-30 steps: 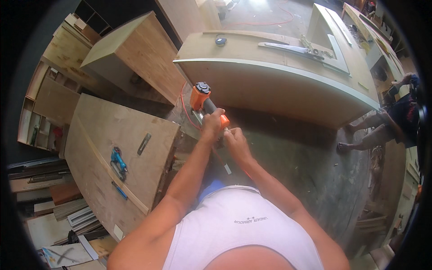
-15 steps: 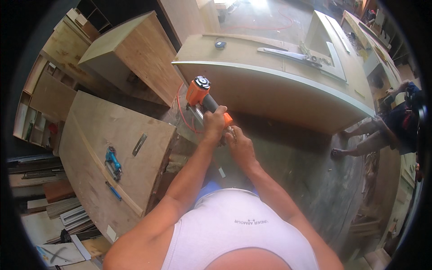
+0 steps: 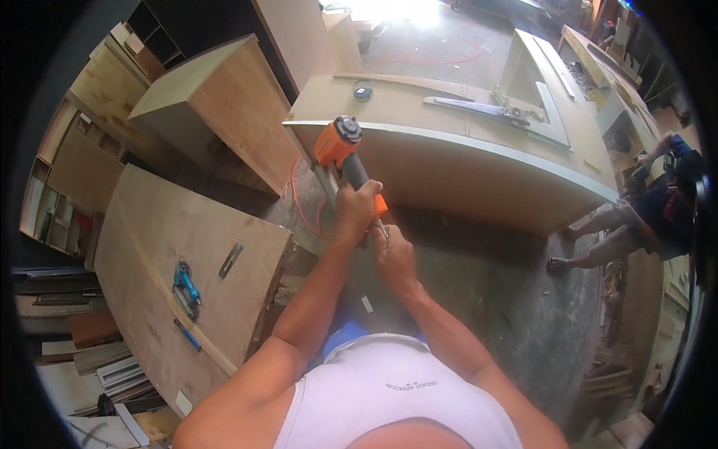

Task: The person positions a long white trim piece along the edge of a large wooden panel with a coworker. They then pick up an orange nail gun, connect an air hose, and use a utility knife to adjust the tool before placing it on the workbench.

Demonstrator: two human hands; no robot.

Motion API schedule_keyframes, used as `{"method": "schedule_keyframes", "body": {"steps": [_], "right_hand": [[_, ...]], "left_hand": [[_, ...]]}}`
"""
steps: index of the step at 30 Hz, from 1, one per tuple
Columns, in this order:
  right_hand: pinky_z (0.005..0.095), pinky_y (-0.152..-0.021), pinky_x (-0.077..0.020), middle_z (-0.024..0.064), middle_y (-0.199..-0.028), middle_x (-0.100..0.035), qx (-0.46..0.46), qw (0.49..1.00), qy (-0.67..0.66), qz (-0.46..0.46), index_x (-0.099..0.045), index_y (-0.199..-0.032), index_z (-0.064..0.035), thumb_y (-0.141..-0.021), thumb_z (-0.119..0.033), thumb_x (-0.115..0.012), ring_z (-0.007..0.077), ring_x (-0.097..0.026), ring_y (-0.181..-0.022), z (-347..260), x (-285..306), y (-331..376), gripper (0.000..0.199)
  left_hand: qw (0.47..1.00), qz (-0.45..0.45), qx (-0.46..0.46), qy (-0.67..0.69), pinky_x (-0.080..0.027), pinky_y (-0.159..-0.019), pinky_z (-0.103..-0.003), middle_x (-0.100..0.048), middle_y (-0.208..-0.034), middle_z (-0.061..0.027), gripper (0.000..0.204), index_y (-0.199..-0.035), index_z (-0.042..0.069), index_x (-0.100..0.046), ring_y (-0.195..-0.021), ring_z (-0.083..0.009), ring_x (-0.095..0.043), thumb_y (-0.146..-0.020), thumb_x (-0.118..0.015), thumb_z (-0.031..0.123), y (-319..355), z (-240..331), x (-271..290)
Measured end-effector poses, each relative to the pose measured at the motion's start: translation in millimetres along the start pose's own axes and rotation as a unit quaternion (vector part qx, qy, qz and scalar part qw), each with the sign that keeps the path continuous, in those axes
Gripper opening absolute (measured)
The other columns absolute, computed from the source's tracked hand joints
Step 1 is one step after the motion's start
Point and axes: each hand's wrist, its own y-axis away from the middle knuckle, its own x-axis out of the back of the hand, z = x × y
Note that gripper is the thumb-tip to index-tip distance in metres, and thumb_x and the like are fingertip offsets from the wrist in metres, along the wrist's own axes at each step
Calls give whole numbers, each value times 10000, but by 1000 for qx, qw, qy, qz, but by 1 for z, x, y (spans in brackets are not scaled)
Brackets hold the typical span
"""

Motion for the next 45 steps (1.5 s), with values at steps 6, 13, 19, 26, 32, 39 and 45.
{"method": "schedule_keyframes", "body": {"steps": [6, 13, 19, 26, 32, 39, 45], "right_hand": [[372, -469, -372, 36, -598, -533, -56, 983, -174, -2, -552, -844, -11, -993, -352, -525, 179, -499, -501, -8, -6, -33, 373], [342, -496, -354, 16, -577, -480, -326, 790, -481, -194, -546, -823, -12, -981, -401, -536, 160, -491, -531, -32, 5, -49, 421], [391, -673, -472, 187, -790, -632, -38, 985, 13, -167, -592, -957, -3, -928, -368, -627, 239, -607, -709, 16, -9, 2, 368], [270, -651, -459, 17, -744, -639, -180, 946, -140, -228, -689, -935, -1, -822, -324, -763, 95, -569, -716, 26, -34, 29, 350], [285, -637, -470, 17, -768, -647, -40, 965, -124, -229, -686, -975, -22, -807, -221, -750, 119, -580, -676, -43, -119, 30, 268], [377, -646, -549, 105, -946, -615, 223, 963, 57, -141, -634, -1022, -82, -768, -168, -745, 284, -663, -727, -84, -210, 49, 291], [386, -586, -545, 83, -955, -598, 306, 930, 141, -144, -606, -1036, -66, -729, -128, -726, 281, -657, -699, -83, -255, 62, 336]], "left_hand": [[998, -63, -12, 11, -479, -705, -373, -610, -810, -117, 343, -1033, -43, -565, -745, -235, -604, -795, -636, 195, -21, 32, 1], [999, -33, 0, 6, -486, -671, -376, -613, -807, -123, 379, -1049, -53, -565, -712, -243, -607, -784, -640, 208, -39, 16, 22], [986, 101, 58, 121, -483, -609, -333, -604, -770, -107, 325, -963, -40, -595, -652, -208, -603, -777, -645, 222, -39, -27, 90], [929, 267, 112, 231, -486, -536, -310, -573, -767, -70, 263, -876, -11, -564, -607, -173, -596, -827, -660, 229, -4, -71, 174], [929, 311, 68, 191, -470, -579, -303, -558, -818, -61, 324, -903, -10, -571, -648, -161, -562, -862, -682, 292, 25, -55, 218], [942, 316, 77, 80, -487, -770, -402, -655, -944, -235, 538, -970, -160, -603, -864, -316, -650, -878, -644, 369, 29, -57, 277], [946, 307, 106, 7, -482, -813, -443, -655, -973, -297, 626, -969, -173, -615, -912, -395, -651, -862, -646, 443, 24, -86, 318]]}}
